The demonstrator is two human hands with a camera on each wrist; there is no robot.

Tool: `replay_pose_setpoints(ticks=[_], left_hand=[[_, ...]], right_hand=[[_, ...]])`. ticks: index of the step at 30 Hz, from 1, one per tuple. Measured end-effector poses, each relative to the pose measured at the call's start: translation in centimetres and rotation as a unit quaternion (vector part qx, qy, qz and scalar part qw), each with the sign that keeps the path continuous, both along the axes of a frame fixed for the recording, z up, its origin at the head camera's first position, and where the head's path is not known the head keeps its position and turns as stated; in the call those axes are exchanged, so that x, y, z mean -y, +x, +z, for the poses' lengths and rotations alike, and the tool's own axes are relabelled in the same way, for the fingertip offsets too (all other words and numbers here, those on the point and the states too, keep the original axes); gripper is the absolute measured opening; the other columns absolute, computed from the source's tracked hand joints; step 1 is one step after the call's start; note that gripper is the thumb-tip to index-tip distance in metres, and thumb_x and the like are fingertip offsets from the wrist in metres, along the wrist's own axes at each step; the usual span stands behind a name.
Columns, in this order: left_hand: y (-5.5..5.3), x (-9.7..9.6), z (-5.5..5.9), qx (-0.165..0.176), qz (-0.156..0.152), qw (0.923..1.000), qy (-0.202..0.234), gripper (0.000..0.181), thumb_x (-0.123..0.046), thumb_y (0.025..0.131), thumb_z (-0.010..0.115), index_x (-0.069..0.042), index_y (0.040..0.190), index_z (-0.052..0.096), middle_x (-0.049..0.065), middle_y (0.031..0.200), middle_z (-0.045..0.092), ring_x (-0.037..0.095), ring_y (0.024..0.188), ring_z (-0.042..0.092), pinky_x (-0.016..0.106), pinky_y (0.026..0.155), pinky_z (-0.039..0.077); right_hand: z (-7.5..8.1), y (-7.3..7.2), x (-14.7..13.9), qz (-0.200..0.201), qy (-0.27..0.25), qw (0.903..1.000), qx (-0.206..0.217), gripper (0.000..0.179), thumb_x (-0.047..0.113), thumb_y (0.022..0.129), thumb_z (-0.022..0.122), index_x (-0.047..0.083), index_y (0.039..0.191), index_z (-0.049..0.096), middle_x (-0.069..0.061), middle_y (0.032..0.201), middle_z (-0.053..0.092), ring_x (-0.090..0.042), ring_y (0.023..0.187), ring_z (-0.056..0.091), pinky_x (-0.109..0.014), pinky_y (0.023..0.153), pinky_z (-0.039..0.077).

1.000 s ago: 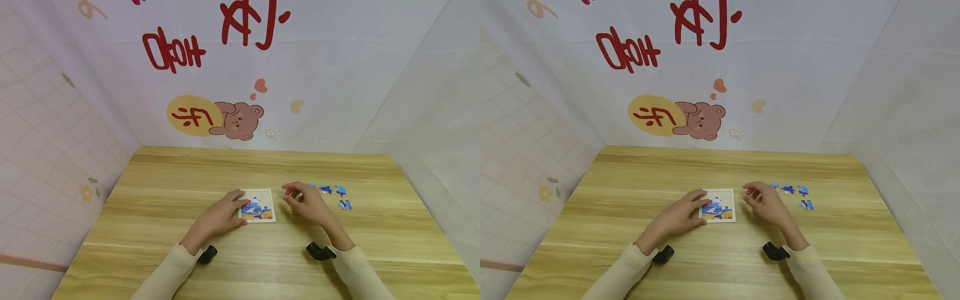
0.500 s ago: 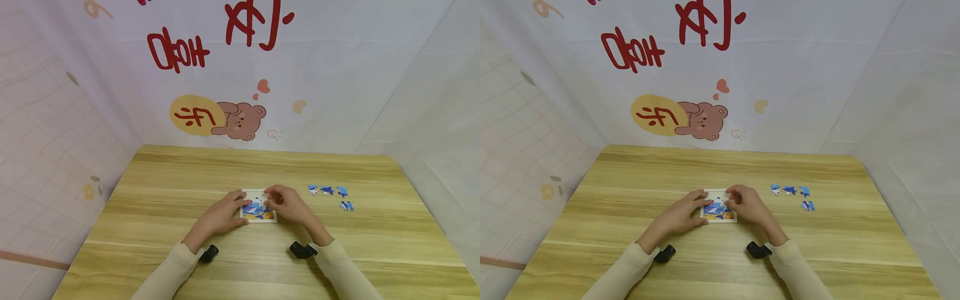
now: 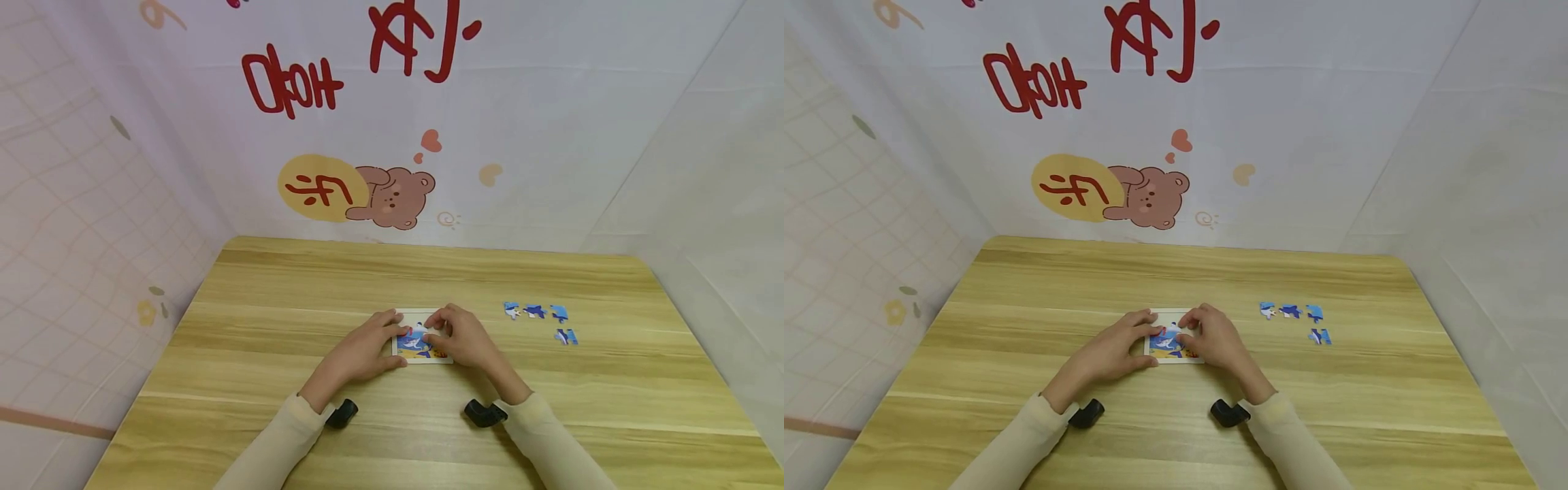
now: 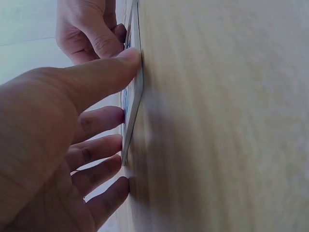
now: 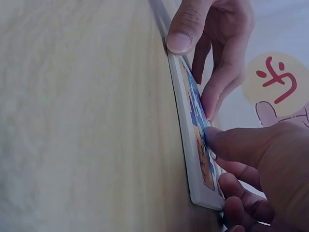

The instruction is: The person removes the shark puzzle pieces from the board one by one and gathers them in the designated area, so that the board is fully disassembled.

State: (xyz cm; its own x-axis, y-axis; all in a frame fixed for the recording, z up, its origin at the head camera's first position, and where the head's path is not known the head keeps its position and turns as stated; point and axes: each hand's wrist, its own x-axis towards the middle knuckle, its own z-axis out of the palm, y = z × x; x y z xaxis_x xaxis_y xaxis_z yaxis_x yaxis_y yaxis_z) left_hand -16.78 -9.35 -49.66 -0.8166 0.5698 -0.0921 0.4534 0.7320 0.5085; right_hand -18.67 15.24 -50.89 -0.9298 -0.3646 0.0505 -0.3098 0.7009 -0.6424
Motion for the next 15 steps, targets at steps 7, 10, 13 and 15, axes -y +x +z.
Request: replay_pose_setpoints(ticks=[7,10,13,15], left_hand=[[-0.04,0.05,0.16,0.003,0.002,1.0000,0.000,0.061,-0.044,0.095,0.072,-0.018,0.147,0.058,0.008,0.165,0.037,0.030,0.156,0.030,0.050,0.123,0.035],[-0.10,0.05,0.13,0.003,0.003,1.0000,0.001,0.061,-0.044,0.095,0.072,-0.018,0.147,0.058,0.007,0.165,0.037,0.030,0.156,0.030,0.050,0.123,0.036],[-0.10,0.04,0.14,0.000,0.001,1.0000,0.000,0.061,-0.045,0.095,0.072,-0.018,0.147,0.058,0.006,0.165,0.038,0.029,0.155,0.031,0.050,0.122,0.036],[-0.13,0.02,0.11,-0.002,0.000,1.0000,0.000,0.060,-0.045,0.095,0.072,-0.018,0.147,0.058,0.006,0.164,0.039,0.029,0.155,0.032,0.050,0.122,0.037]], right_hand=[[0.11,0.12,0.10,-0.003,-0.017,0.9998,0.010,0.017,0.022,0.090,0.081,0.015,0.102,0.072,0.000,0.094,0.064,-0.011,0.070,0.050,-0.023,0.062,0.045],[0.13,0.12,-0.01,-0.005,-0.032,0.9994,0.015,0.016,0.020,0.090,0.080,0.016,0.102,0.071,0.001,0.089,0.064,-0.011,0.068,0.051,-0.023,0.060,0.044],[0.07,0.03,-0.18,-0.006,-0.048,0.9986,0.018,0.012,0.018,0.091,0.079,0.016,0.100,0.071,0.002,0.080,0.064,-0.010,0.066,0.052,-0.023,0.059,0.044],[0.03,-0.04,-0.25,-0.008,-0.059,0.9980,0.022,0.009,0.016,0.093,0.077,0.017,0.099,0.071,0.003,0.078,0.065,-0.009,0.067,0.055,-0.022,0.061,0.046]])
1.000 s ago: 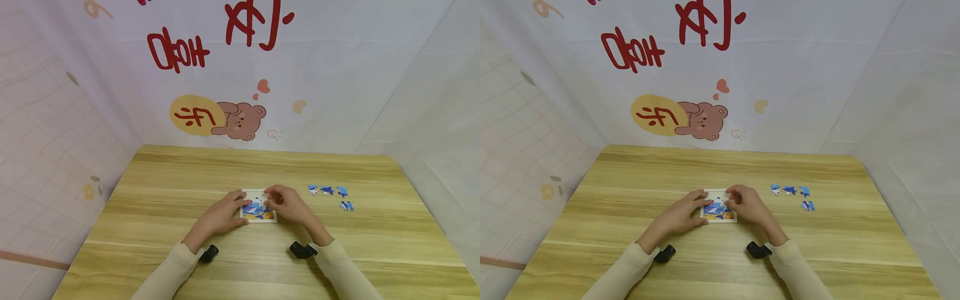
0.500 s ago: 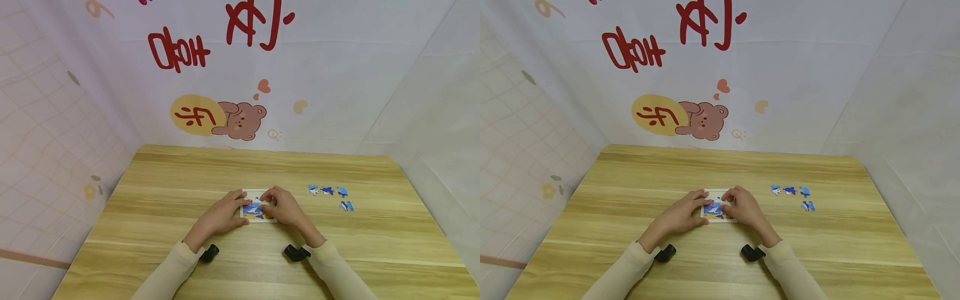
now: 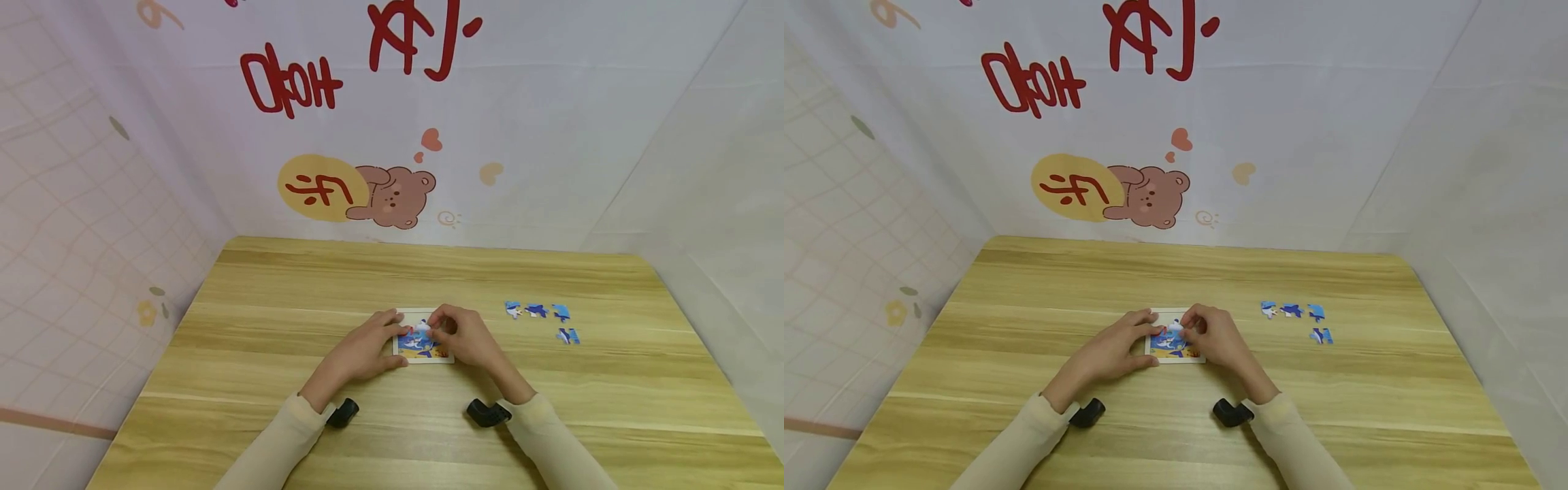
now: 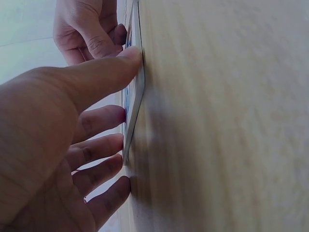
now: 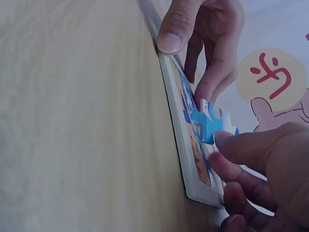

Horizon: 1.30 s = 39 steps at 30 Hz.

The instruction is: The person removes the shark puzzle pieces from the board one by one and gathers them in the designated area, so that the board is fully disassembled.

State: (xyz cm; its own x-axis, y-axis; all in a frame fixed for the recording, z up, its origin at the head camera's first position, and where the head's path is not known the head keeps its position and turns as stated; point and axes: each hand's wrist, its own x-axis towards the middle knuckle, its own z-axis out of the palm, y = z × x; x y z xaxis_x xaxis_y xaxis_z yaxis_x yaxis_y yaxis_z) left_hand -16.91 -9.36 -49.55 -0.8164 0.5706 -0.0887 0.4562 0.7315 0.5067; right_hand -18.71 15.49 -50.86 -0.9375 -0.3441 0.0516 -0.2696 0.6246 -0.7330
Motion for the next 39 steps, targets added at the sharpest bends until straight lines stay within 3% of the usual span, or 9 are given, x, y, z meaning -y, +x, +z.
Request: replay_pose_setpoints(ticks=[16,23,32,39], left_hand=[[0.0,-0.1,0.1,0.011,0.007,0.9999,-0.005,0.063,-0.046,0.094,0.073,-0.019,0.148,0.057,0.005,0.166,0.037,0.028,0.156,0.029,0.050,0.123,0.035],[0.1,-0.2,0.1,0.013,0.005,0.9999,-0.003,0.063,-0.046,0.094,0.072,-0.020,0.149,0.056,0.004,0.166,0.036,0.027,0.157,0.028,0.050,0.123,0.035],[0.1,-0.2,0.0,0.012,0.006,0.9999,-0.001,0.062,-0.045,0.094,0.073,-0.020,0.149,0.057,0.005,0.165,0.037,0.028,0.157,0.028,0.050,0.124,0.034],[0.2,-0.1,0.1,0.013,0.009,0.9999,0.000,0.062,-0.044,0.094,0.074,-0.019,0.148,0.057,0.004,0.166,0.037,0.028,0.157,0.027,0.050,0.124,0.033]], right_hand=[[0.1,0.1,-0.2,0.008,-0.040,0.9990,0.020,0.006,0.017,0.095,0.074,0.018,0.101,0.072,0.005,0.084,0.071,-0.011,0.070,0.061,-0.023,0.063,0.050],[0.3,0.5,-0.8,-0.011,-0.045,0.9986,0.027,0.007,0.022,0.095,0.075,0.021,0.102,0.075,0.006,0.085,0.073,-0.012,0.074,0.063,-0.023,0.067,0.052],[1.0,0.8,-3.5,-0.037,-0.071,0.9967,0.015,0.007,0.023,0.096,0.074,0.021,0.102,0.074,0.000,0.089,0.074,-0.016,0.074,0.063,-0.024,0.064,0.052],[1.3,0.9,-6.7,-0.067,-0.064,0.9956,0.019,0.008,0.028,0.097,0.073,0.022,0.104,0.073,0.000,0.092,0.074,-0.020,0.078,0.064,-0.025,0.065,0.053]])
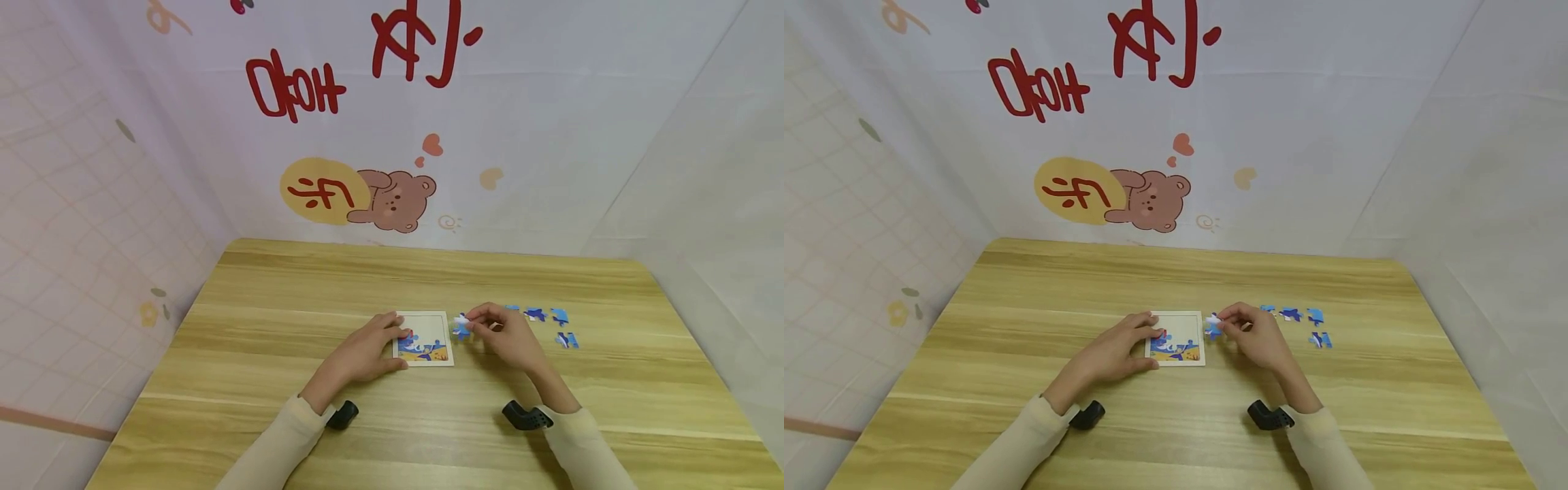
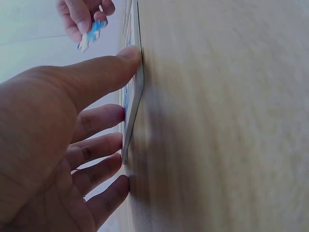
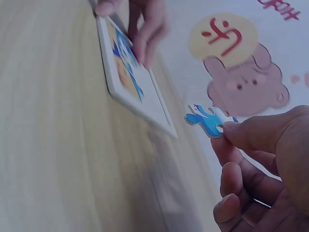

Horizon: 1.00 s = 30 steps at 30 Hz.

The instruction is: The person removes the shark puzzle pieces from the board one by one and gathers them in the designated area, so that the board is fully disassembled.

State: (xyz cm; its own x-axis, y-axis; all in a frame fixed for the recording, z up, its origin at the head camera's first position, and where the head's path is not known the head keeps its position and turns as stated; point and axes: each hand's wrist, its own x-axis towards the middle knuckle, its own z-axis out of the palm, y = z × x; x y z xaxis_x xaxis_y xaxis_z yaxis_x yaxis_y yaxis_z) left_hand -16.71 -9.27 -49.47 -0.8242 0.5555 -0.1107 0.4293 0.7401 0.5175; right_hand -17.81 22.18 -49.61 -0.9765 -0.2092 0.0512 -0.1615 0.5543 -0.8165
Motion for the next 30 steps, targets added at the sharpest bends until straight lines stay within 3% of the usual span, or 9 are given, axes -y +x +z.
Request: replay_pose_setpoints(ticks=[4,18,30], left_hand=[[0.0,0.0,0.0,0.000,0.002,1.0000,-0.002,0.062,-0.043,0.094,0.074,-0.019,0.148,0.057,0.004,0.165,0.037,0.027,0.157,0.028,0.050,0.124,0.033],[0.0,0.1,0.0,-0.009,-0.005,0.9999,0.002,0.062,-0.045,0.094,0.074,-0.019,0.148,0.057,0.004,0.164,0.040,0.027,0.156,0.030,0.049,0.124,0.035],[0.0,0.0,0.0,-0.002,0.001,1.0000,0.003,0.063,-0.044,0.093,0.074,-0.019,0.148,0.057,0.004,0.165,0.038,0.028,0.157,0.028,0.050,0.124,0.033]], right_hand=[[-0.1,0.0,-1.9,-0.018,0.011,0.9998,-0.007,0.012,0.029,0.098,0.072,0.020,0.105,0.073,-0.002,0.093,0.075,-0.021,0.081,0.065,-0.024,0.067,0.052],[0.6,0.7,-8.5,-0.073,0.081,0.9939,-0.015,0.020,0.030,0.099,0.070,0.014,0.109,0.076,-0.008,0.097,0.075,-0.010,0.075,0.061,-0.023,0.057,0.047],[-0.2,1.3,-11.8,-0.093,0.133,0.9864,-0.027,0.020,0.032,0.100,0.069,0.015,0.107,0.076,-0.006,0.096,0.074,-0.001,0.075,0.059,-0.023,0.060,0.046]])
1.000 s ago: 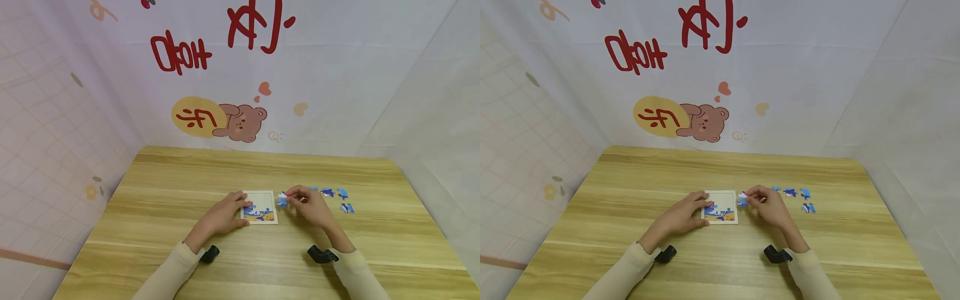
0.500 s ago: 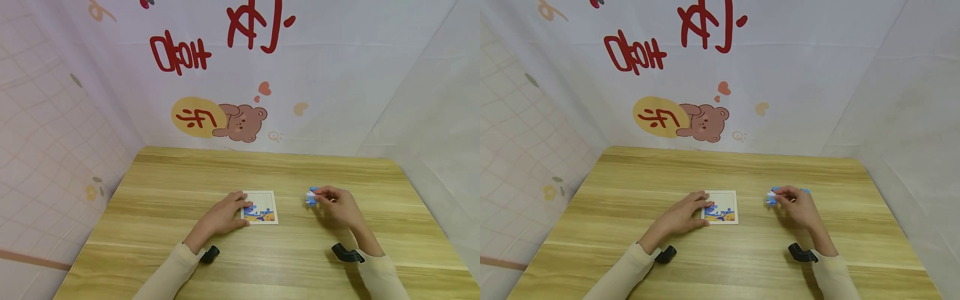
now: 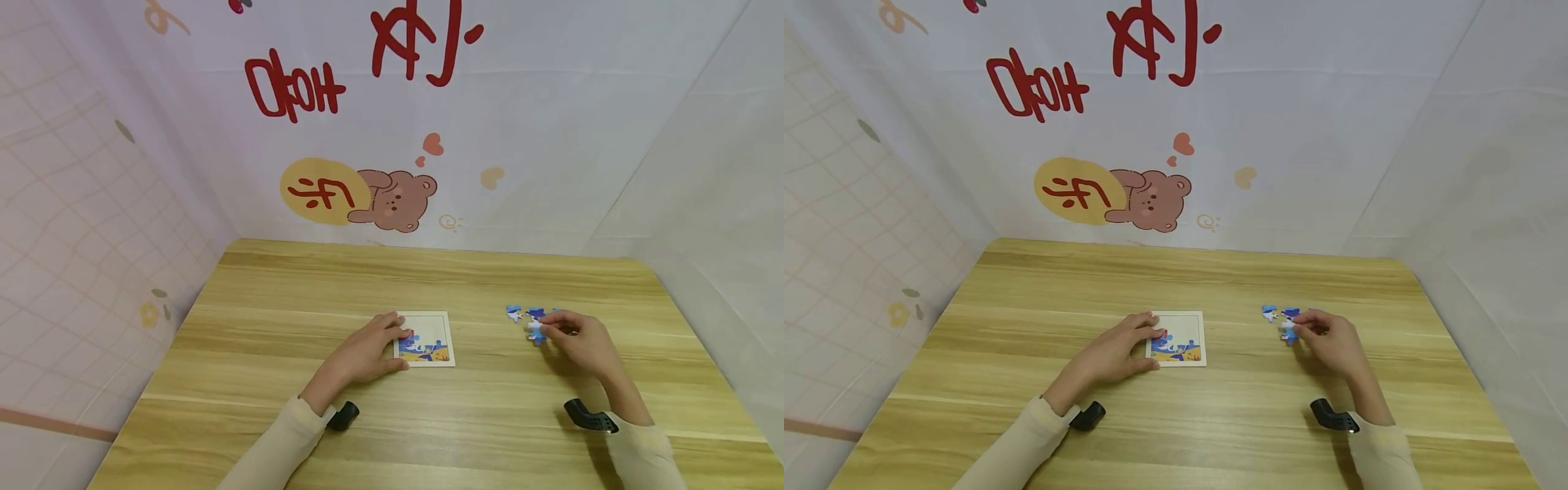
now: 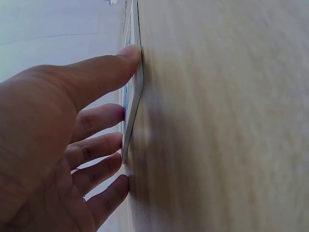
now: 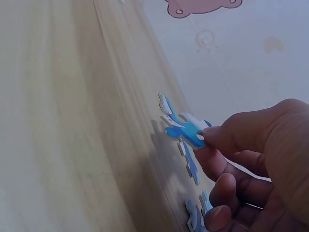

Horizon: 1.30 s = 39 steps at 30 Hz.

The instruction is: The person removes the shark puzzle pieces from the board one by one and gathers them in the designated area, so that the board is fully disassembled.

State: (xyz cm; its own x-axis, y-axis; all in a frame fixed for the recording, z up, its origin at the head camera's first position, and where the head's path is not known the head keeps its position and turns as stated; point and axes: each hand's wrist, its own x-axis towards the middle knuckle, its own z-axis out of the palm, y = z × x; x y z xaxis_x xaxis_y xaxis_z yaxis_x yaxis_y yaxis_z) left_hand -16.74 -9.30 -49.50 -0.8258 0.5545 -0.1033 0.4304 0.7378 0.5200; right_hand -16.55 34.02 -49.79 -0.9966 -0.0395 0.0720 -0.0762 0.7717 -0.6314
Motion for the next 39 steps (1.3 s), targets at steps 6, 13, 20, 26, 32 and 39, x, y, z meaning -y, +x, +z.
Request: replay_pose_setpoints(ticks=[6,13,20,26,32,39], left_hand=[[0.0,-0.1,0.2,0.002,0.002,1.0000,0.005,0.062,-0.043,0.093,0.075,-0.019,0.147,0.058,0.004,0.164,0.039,0.028,0.157,0.028,0.050,0.124,0.033],[0.0,0.0,0.2,0.005,0.002,1.0000,0.005,0.062,-0.043,0.094,0.074,-0.019,0.148,0.058,0.004,0.165,0.038,0.028,0.157,0.028,0.050,0.124,0.033],[0.0,-0.1,0.3,0.007,0.005,1.0000,0.003,0.062,-0.043,0.093,0.075,-0.019,0.148,0.057,0.004,0.165,0.038,0.029,0.157,0.028,0.051,0.125,0.033],[0.1,-0.1,0.3,0.008,0.005,1.0000,0.000,0.063,-0.043,0.093,0.075,-0.019,0.148,0.057,0.003,0.165,0.038,0.027,0.157,0.028,0.050,0.124,0.034],[0.2,-0.1,0.4,0.003,0.002,1.0000,0.000,0.063,-0.043,0.093,0.074,-0.019,0.149,0.057,0.004,0.164,0.039,0.027,0.156,0.030,0.049,0.123,0.036],[0.1,-0.1,0.4,-0.004,-0.001,1.0000,0.003,0.062,-0.042,0.093,0.075,-0.017,0.147,0.058,0.005,0.163,0.041,0.027,0.155,0.031,0.049,0.123,0.036]], right_hand=[[0.0,0.1,-1.0,-0.011,0.032,0.9994,0.001,0.018,0.031,0.099,0.069,0.015,0.105,0.076,-0.004,0.094,0.075,0.001,0.075,0.059,-0.022,0.063,0.047],[-0.1,0.1,-1.3,-0.005,0.047,0.9988,-0.004,0.016,0.028,0.097,0.072,0.014,0.102,0.079,-0.002,0.086,0.072,-0.002,0.068,0.053,-0.022,0.057,0.044],[-0.4,-0.1,-1.3,0.014,0.083,0.9954,-0.045,0.010,0.022,0.095,0.075,0.015,0.098,0.081,-0.002,0.085,0.064,-0.005,0.066,0.045,-0.024,0.055,0.036],[-0.3,-0.2,-1.1,0.012,0.100,0.9936,-0.052,0.008,0.021,0.094,0.075,0.016,0.094,0.082,-0.005,0.088,0.066,-0.007,0.067,0.047,-0.024,0.057,0.037],[-0.1,-0.1,-1.0,0.006,0.088,0.9943,-0.060,0.008,0.019,0.095,0.075,0.016,0.095,0.081,-0.006,0.089,0.066,-0.007,0.069,0.047,-0.024,0.057,0.039],[0.6,0.0,-0.8,-0.003,0.053,0.9967,-0.061,0.019,0.027,0.099,0.071,0.013,0.109,0.078,-0.008,0.097,0.069,-0.001,0.077,0.053,-0.023,0.058,0.044]])
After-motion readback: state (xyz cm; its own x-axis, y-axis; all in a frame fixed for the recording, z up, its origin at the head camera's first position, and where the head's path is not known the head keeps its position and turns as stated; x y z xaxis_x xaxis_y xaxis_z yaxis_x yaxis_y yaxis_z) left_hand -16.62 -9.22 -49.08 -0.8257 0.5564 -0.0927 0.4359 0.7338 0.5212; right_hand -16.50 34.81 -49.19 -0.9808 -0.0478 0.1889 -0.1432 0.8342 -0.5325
